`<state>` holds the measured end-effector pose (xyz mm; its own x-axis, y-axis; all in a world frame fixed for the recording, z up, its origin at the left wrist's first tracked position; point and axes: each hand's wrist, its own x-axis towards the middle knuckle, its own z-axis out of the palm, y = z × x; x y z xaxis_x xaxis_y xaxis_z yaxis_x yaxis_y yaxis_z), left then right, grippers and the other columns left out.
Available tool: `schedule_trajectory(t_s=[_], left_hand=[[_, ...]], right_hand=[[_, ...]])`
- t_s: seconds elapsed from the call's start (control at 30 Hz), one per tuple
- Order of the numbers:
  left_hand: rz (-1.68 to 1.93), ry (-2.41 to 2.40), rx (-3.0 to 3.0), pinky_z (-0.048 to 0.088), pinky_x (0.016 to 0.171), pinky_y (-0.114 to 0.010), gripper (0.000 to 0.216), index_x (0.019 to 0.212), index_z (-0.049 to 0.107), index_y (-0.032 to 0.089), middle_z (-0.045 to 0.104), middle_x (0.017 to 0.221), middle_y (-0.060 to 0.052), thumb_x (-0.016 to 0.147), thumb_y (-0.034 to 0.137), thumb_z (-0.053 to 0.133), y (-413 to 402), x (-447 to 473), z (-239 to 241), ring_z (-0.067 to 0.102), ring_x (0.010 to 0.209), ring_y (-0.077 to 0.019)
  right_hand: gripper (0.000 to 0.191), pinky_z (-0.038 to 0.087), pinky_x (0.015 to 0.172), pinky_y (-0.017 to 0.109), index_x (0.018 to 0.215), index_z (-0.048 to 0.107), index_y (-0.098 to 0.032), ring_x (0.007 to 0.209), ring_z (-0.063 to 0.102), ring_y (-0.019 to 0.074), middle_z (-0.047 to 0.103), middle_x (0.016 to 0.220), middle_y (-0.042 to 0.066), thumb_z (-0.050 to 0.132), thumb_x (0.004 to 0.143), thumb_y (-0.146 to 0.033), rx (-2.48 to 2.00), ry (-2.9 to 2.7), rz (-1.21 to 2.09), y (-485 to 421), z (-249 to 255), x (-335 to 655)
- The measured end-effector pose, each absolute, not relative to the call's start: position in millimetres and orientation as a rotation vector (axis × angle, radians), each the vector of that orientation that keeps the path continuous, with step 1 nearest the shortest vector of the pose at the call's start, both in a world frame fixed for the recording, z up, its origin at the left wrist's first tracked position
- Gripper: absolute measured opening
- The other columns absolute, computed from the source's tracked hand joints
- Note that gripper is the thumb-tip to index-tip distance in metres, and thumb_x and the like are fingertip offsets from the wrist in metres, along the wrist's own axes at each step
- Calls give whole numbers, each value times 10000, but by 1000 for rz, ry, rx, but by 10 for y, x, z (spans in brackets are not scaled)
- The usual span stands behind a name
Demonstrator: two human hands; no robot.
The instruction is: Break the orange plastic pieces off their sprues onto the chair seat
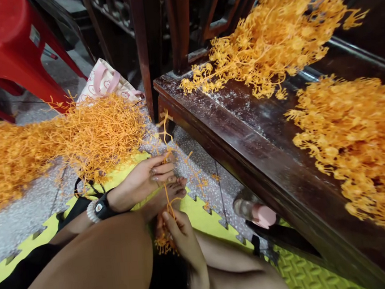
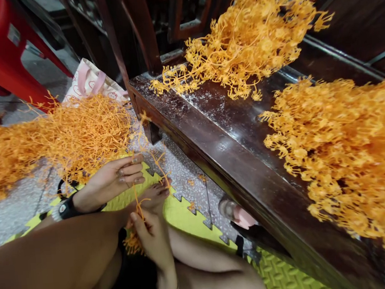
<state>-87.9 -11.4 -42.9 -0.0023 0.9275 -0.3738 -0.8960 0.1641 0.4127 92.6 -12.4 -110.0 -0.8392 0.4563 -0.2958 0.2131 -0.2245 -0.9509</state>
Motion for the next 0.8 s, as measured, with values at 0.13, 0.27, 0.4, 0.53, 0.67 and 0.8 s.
schedule_trajectory(t_s=[0.13, 0.27, 0.4, 0.53, 0.67, 0.8], left_hand=[[1491, 631, 18, 341, 456, -151, 316, 658, 431, 161, 141, 500, 88, 940, 124, 294, -111, -865, -435, 170, 388, -58], [1433, 673, 100, 265, 385, -163, 443, 566, 334, 182, 123, 467, 96, 972, 355, 300, -117, -887, -429, 83, 369, -52], [1372, 802, 310, 245, 394, -171, 525, 510, 286, 182, 168, 444, 84, 915, 490, 417, -202, -887, -446, 184, 361, -45], [1351, 877, 397, 195, 381, -163, 526, 501, 286, 171, 184, 440, 82, 941, 441, 389, -263, -839, -439, 178, 358, -36], [1355, 902, 344, 228, 387, -147, 529, 497, 265, 166, 166, 435, 86, 963, 401, 348, -250, -788, -399, 150, 358, -30], [1383, 934, 303, 225, 366, -142, 574, 469, 218, 168, 144, 410, 89, 929, 440, 427, -273, -792, -365, 130, 344, -26]], right_hand=[[415, 384, 656, 250, 724, 607, -183, 732, 515, 147, 568, 756, 28, 423, 928, -494, -793, -1651, 2291, -175, -1065, 893], [447, 385, 623, 257, 642, 590, -185, 644, 497, 141, 548, 661, 21, 482, 878, -550, -783, -1295, 2454, -279, -1084, 854], [457, 311, 503, 246, 645, 544, -190, 468, 385, 104, 469, 526, -20, 502, 847, -599, -902, -1101, 2545, -392, -1112, 962], [494, 225, 454, 234, 597, 483, -186, 416, 307, 74, 403, 457, -48, 482, 861, -604, -875, -1231, 2569, -441, -1072, 1113], [530, 238, 454, 236, 568, 460, -189, 405, 312, 72, 391, 436, -51, 432, 879, -617, -794, -1322, 2563, -475, -1046, 1166], [563, 259, 473, 239, 528, 455, -187, 441, 353, 78, 421, 468, -32, 408, 887, -619, -856, -1361, 2531, -585, -1036, 1168]])
